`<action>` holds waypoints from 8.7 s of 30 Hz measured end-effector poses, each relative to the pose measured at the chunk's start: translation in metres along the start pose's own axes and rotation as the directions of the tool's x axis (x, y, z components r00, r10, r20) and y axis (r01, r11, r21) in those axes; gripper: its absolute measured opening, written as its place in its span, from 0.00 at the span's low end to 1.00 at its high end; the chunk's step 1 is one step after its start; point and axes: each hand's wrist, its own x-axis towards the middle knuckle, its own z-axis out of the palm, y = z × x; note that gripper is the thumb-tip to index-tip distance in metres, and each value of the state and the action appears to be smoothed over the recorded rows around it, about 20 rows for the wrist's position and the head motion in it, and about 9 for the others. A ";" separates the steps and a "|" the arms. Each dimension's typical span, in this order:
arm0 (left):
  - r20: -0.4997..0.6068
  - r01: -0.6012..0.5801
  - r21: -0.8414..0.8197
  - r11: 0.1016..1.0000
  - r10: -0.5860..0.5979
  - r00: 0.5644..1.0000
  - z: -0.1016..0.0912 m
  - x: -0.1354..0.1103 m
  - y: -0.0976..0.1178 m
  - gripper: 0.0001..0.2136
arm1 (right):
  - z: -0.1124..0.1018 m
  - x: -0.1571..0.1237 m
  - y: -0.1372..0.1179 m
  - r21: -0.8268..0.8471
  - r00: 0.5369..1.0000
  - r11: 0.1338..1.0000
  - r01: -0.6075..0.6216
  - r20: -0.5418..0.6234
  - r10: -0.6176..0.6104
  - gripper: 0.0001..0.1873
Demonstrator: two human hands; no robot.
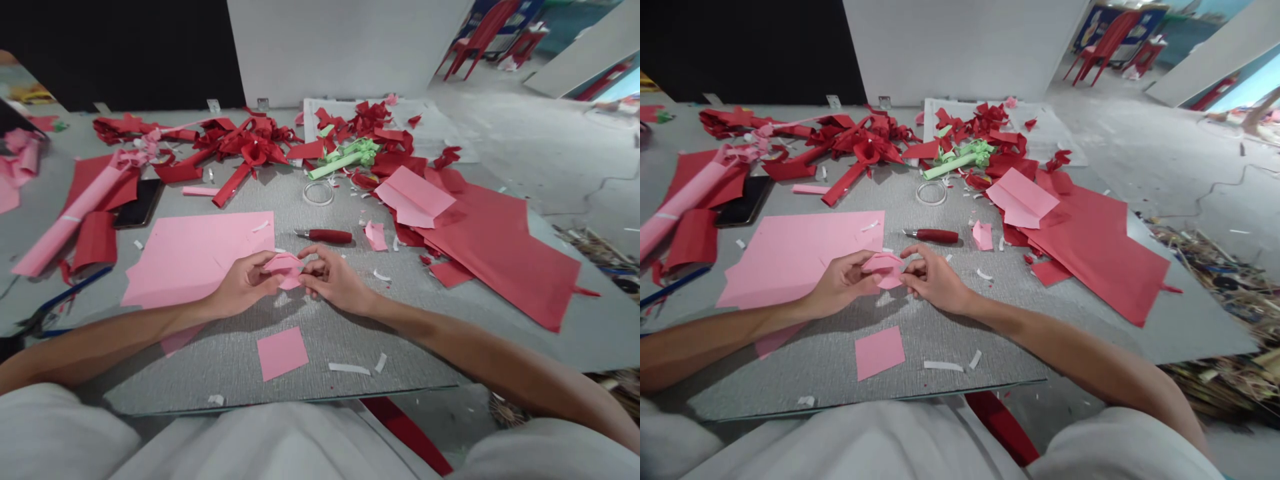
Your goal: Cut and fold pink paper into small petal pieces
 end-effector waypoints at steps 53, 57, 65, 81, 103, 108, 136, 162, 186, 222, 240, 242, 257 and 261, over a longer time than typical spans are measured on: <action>-0.148 -0.013 0.055 0.998 0.021 0.989 0.005 -0.011 -0.003 0.21 | 0.000 -0.003 0.007 0.049 0.981 0.997 0.066 -0.184 -0.055 0.22; -0.161 -0.054 0.066 0.996 0.064 0.985 0.005 -0.011 -0.004 0.20 | -0.001 -0.002 0.008 0.082 0.978 0.996 0.036 -0.209 -0.019 0.25; -0.110 -0.237 0.224 0.945 0.266 0.958 0.002 -0.006 -0.005 0.08 | -0.003 0.000 0.012 0.060 0.981 0.995 0.079 -0.180 -0.067 0.26; -0.021 -0.157 0.103 0.982 0.160 0.987 0.001 -0.006 -0.002 0.11 | -0.002 -0.004 0.000 -0.199 0.976 0.962 0.187 -0.072 -0.204 0.17; -0.073 -0.138 0.182 0.974 0.153 0.985 0.001 -0.008 -0.009 0.13 | 0.000 -0.004 0.006 -0.029 0.983 0.997 0.070 -0.171 -0.074 0.24; -0.069 -0.091 0.147 0.985 0.102 0.992 0.002 -0.007 -0.012 0.19 | -0.001 -0.002 0.006 0.039 0.982 0.999 0.018 -0.188 -0.010 0.28; -0.192 0.014 0.075 0.997 0.001 0.981 0.007 -0.008 -0.005 0.21 | 0.003 0.000 0.001 0.049 0.996 0.998 0.030 -0.088 -0.025 0.26; -0.126 0.165 -0.129 0.978 -0.181 0.975 -0.003 0.005 -0.002 0.21 | -0.005 0.002 0.013 0.062 0.991 0.994 0.086 -0.104 -0.079 0.29; -0.048 0.084 -0.185 0.979 -0.095 0.994 -0.003 0.009 0.002 0.20 | -0.005 -0.001 0.010 -0.099 0.965 0.975 0.200 -0.150 -0.213 0.19; -0.083 0.140 -0.026 0.990 -0.142 0.986 -0.001 0.003 -0.002 0.21 | -0.011 0.005 0.000 0.123 0.974 0.991 0.057 -0.225 -0.028 0.20; -0.156 0.105 -0.027 0.994 -0.108 0.982 0.003 -0.003 0.000 0.16 | -0.006 0.004 0.003 0.181 0.979 0.982 0.048 -0.204 -0.010 0.22; -0.178 0.070 0.017 0.997 -0.066 0.982 0.002 -0.003 0.000 0.14 | -0.006 0.004 0.003 0.192 0.980 0.979 0.069 -0.197 -0.030 0.22; -0.140 0.031 0.066 0.997 -0.022 0.990 0.004 -0.007 -0.002 0.18 | -0.001 0.000 0.004 0.088 0.971 0.993 0.083 -0.233 -0.060 0.21; -0.124 -0.007 0.092 0.996 0.018 0.992 0.004 -0.005 -0.001 0.17 | 0.002 -0.002 0.004 0.059 0.977 0.992 0.115 -0.189 -0.102 0.18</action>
